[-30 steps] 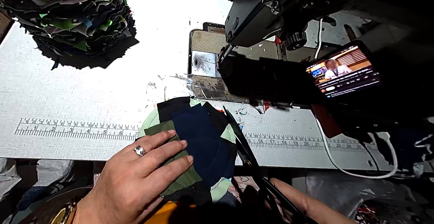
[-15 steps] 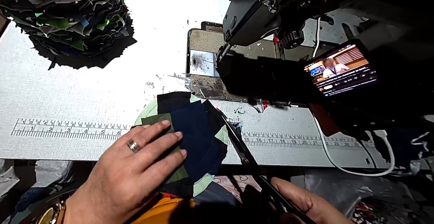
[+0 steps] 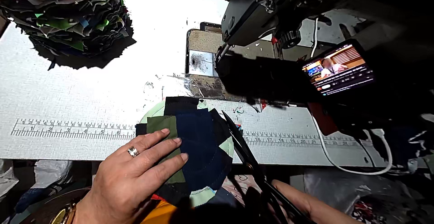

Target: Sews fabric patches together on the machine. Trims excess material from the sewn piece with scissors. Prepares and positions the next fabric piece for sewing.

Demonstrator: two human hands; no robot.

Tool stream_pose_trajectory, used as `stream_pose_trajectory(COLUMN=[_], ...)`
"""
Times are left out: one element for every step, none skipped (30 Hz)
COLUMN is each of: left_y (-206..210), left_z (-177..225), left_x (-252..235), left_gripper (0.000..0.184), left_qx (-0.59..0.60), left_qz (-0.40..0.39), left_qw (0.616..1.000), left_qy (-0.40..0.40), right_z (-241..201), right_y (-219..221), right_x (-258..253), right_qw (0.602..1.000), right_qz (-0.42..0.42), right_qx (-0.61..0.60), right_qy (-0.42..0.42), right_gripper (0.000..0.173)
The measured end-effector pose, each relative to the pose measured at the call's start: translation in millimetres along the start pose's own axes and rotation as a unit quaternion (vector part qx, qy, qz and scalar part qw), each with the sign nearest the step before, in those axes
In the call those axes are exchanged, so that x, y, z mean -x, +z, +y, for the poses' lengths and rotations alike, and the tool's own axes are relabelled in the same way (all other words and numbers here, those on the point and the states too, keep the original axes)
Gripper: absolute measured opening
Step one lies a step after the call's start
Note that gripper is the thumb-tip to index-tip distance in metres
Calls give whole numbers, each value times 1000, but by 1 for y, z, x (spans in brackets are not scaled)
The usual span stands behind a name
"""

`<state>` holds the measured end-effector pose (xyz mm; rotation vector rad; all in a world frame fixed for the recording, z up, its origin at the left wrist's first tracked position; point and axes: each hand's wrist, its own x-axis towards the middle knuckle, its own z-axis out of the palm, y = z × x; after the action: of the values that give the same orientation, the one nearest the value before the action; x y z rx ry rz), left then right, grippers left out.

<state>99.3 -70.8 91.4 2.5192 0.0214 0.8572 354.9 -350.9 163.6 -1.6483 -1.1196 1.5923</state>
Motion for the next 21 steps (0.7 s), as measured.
stream_pose_trajectory(left_y=[0,0,0,0,0,0,-1,-2,-3,-4,-6,-8,-10,-12,-14,-14,-14,-12,-9,-6,-2], left_z=[0,-1,-1,-1,-2,-2,-2,-3,-4,-6,-8,-10,-12,-14,-14,-12,-9,-5,-1,2,5], left_x=[0,1,1,1,2,2,2,1,1,1,0,-1,-3,-5,-7,-8,-9,-9,-8,-7,-6], left_gripper=[29,29,30,30,30,29,29,29,29,29,29,28,28,28,28,29,28,28,29,31,32], left_qx=[4,6,8,9,10,10,9,8,5,1,-2,-3,-6,-13,-23,-38,-54,-70,-88,-100,-105], left_qz=[0,-1,-3,-5,-4,-4,-4,-4,-6,-8,-11,-12,-14,-18,-22,-27,-30,-33,-37,-40,-40], left_qw=[1000,1000,1000,1000,1000,1000,1000,1000,1000,1000,1000,1000,1000,1000,999,999,998,997,995,994,994], left_qy=[1,3,3,3,3,2,2,3,4,6,6,7,7,5,3,4,7,11,14,15,13], right_z=[0,1,2,3,4,3,2,0,-2,-5,-6,-7,-6,-5,-3,-1,1,3,3,3,2], right_y=[-1,-1,-1,-1,-1,0,1,2,4,6,8,10,10,9,7,4,2,0,-2,-2,-3], right_x=[-2,-4,-6,-7,-7,-7,-7,-7,-7,-7,-7,-6,-6,-6,-5,-3,-1,1,3,5,7], right_qw=[1000,1000,1000,999,999,998,998,998,997,996,995,994,994,994,996,998,999,1000,1000,1000,1000], right_qz=[-1,1,6,13,18,23,29,37,48,67,80,88,90,85,71,49,26,10,2,0,0], right_qx=[-1,-6,-17,-32,-46,-53,-53,-53,-56,-59,-63,-63,-65,-66,-61,-46,-28,-14,-1,8,14], right_qy=[-4,-8,-11,-11,-11,-9,-5,-1,5,9,13,15,15,14,14,14,13,14,16,18,19], right_gripper=[62,59,54,49,43,39,37,36,33,27,23,22,22,25,31,40,50,57,62,64,66])
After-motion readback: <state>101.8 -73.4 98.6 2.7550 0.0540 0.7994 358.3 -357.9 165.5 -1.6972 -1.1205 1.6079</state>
